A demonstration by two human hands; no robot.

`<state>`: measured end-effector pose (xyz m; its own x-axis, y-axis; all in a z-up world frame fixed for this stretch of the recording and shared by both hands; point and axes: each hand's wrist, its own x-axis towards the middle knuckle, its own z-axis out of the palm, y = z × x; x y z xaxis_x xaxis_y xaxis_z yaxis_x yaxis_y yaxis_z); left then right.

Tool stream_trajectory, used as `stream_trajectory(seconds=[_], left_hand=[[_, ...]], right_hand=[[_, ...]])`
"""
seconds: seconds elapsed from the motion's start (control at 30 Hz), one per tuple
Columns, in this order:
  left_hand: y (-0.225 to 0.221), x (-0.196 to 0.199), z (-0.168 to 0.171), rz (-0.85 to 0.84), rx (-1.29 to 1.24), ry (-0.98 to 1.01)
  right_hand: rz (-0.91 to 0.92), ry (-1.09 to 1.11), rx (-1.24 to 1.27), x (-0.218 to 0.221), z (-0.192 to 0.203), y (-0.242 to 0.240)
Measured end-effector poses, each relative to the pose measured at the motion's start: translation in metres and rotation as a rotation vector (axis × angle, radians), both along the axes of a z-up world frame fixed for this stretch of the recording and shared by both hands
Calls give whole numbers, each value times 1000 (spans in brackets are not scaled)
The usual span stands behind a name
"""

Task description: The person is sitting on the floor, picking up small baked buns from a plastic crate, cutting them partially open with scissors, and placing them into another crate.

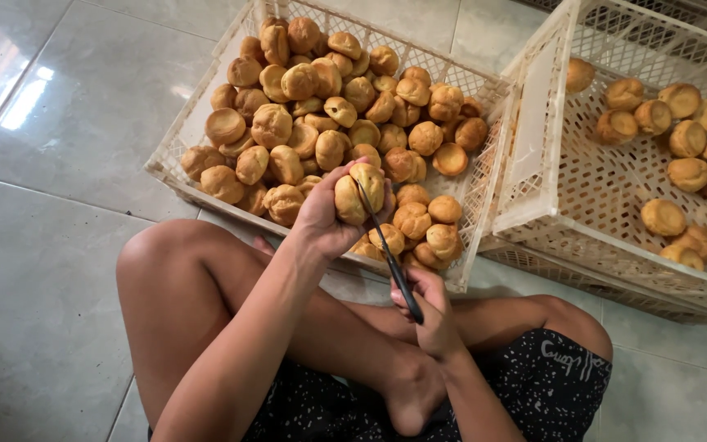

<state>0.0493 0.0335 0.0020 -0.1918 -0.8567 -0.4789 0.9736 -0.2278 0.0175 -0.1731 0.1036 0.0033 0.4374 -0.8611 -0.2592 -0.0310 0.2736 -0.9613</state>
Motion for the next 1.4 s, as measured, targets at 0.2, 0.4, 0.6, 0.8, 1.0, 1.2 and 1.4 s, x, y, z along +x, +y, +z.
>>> stream_trajectory(seconds=[0.2,0.4,0.6,0.8,1.0,1.2,1.4], left_hand=[[0,3,6,5,24,9],[6,21,30,198,-17,-59],[9,-2,18,141,24,-117],[10,-9,22,59,37,-93],[11,-9,25,41,27,-69],[15,-6,38,26,3,-79],[10,12,41,68,-23,-98]], right_hand=[[24,-32,-69,5,1,-2],[-37,-5,-10,14,5,10],[-56,-69,16,15,8,6],[14,-51,-42,5,4,-1],[17,-72,-60,6,5,-1],[-1,-57,-69,12,17,1],[6,-63,-28,0,10,13]])
